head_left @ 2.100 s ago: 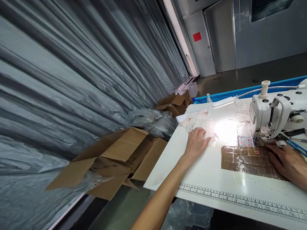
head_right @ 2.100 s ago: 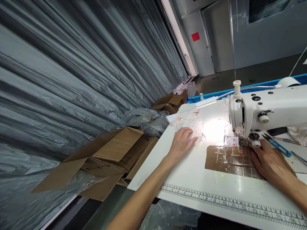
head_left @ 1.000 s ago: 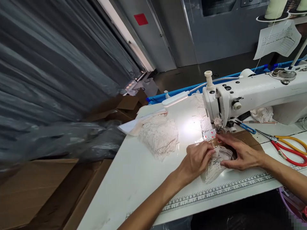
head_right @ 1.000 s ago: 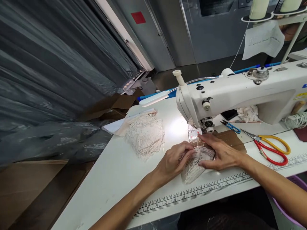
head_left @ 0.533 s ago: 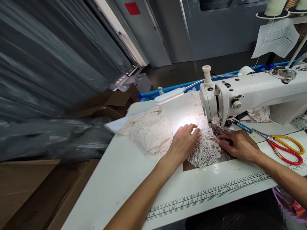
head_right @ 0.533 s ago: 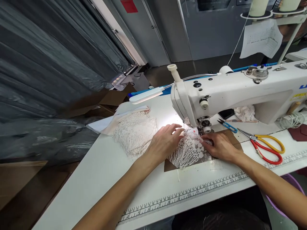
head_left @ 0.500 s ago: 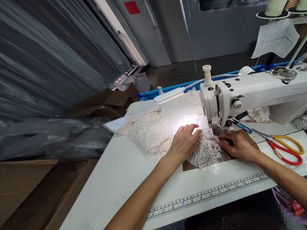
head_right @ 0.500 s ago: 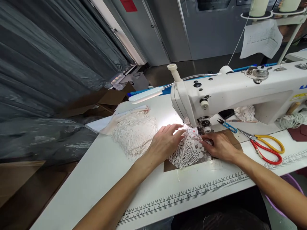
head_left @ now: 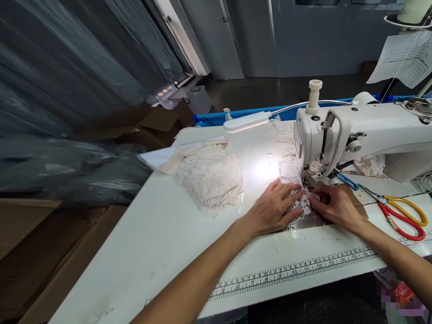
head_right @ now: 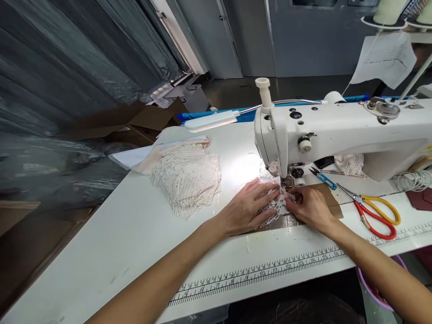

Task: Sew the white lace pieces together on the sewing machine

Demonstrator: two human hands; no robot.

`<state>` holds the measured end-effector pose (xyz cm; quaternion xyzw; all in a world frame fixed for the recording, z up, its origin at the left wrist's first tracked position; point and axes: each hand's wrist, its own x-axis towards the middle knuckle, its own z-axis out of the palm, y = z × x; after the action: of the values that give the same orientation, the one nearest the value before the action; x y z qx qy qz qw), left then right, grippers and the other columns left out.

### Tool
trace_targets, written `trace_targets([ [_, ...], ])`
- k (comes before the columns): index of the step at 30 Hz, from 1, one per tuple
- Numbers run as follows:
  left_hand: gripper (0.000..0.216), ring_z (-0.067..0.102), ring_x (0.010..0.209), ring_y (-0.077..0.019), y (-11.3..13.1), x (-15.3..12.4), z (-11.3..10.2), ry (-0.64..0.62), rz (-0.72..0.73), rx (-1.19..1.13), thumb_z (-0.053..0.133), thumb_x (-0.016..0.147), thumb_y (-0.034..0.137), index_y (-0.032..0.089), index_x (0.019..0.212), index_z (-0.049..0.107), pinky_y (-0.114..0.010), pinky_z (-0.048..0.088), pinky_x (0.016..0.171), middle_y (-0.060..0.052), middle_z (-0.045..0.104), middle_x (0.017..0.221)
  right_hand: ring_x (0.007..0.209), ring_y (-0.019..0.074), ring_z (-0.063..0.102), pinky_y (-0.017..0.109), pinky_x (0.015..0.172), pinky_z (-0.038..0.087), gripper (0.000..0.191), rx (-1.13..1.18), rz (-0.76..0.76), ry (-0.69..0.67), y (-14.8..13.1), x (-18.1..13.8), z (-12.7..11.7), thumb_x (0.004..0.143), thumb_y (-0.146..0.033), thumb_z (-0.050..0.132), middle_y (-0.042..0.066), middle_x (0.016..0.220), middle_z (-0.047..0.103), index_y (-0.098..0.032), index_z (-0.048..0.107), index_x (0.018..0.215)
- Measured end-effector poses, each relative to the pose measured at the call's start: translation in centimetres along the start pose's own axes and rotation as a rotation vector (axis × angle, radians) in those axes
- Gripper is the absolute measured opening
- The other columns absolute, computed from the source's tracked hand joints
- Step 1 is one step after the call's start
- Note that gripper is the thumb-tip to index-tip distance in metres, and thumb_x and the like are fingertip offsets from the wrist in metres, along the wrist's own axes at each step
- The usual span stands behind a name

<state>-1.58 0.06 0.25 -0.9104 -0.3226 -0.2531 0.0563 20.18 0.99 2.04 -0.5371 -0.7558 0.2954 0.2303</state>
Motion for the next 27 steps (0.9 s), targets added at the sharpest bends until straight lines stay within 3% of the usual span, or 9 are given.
trace_targets([
  [6,0.019,0.067,0.096,-0.0215,1.3,1.2,-0.3,0.232,0.058,0.052,0.054,0.094,0.015,0.011,0.113,0.055,-0.040,0.057,0.085,-0.012,0.070,0.104,0.076,0.0187,0.065,0.029,0.065,0.045,0.020,-0.116,-0.251,0.079,0.5,-0.9,1.2,0.090,-0.028,0.051,0.006,0.088,0.071,-0.021,0.069,0.095],
  [9,0.017,0.067,0.097,-0.0200,1.8,1.3,0.2,0.210,0.093,-0.025,0.050,0.096,0.012,0.011,0.112,0.054,-0.041,0.057,0.091,-0.012,0.070,0.104,0.078,0.0190,0.064,0.028,0.063,0.044,0.023,-0.258,-0.360,0.052,0.4,-1.0,1.6,0.092,-0.022,0.047,0.008,0.090,0.070,-0.017,0.069,0.092],
  [13,0.013,0.068,0.084,-0.0176,1.4,1.0,0.9,0.134,0.003,-0.144,0.046,0.098,0.016,0.012,0.106,0.056,-0.037,0.061,0.080,-0.008,0.070,0.089,0.085,0.0205,0.066,0.031,0.069,0.050,0.022,-0.189,-0.453,-0.044,0.5,-0.7,0.6,0.090,-0.022,0.050,0.010,0.096,0.070,-0.017,0.069,0.099],
  [17,0.012,0.069,0.085,-0.0160,1.1,0.7,1.0,0.164,0.055,-0.137,0.047,0.098,0.013,0.013,0.096,0.059,-0.040,0.062,0.086,-0.008,0.071,0.095,0.080,0.0167,0.067,0.030,0.074,0.052,0.027,-0.005,-0.409,-0.031,1.6,0.0,-0.9,0.091,-0.020,0.047,0.007,0.092,0.072,-0.018,0.071,0.105],
  [21,0.011,0.069,0.089,-0.0156,1.3,0.7,1.0,0.172,0.061,-0.146,0.051,0.096,0.010,0.012,0.091,0.061,-0.040,0.062,0.091,-0.009,0.070,0.097,0.075,0.0158,0.066,0.028,0.071,0.051,0.028,-0.082,-0.394,0.036,2.4,0.1,-1.0,0.090,-0.016,0.047,0.007,0.089,0.072,-0.015,0.071,0.106],
  [27,0.009,0.067,0.095,-0.0160,1.5,0.7,0.7,0.161,0.015,-0.193,0.053,0.095,0.009,0.011,0.097,0.062,-0.030,0.064,0.080,-0.011,0.064,0.100,0.086,0.0187,0.065,0.032,0.078,0.052,0.032,-0.184,-0.375,-0.021,2.1,-0.1,-0.4,0.095,-0.020,0.046,0.008,0.099,0.069,-0.018,0.069,0.117],
])
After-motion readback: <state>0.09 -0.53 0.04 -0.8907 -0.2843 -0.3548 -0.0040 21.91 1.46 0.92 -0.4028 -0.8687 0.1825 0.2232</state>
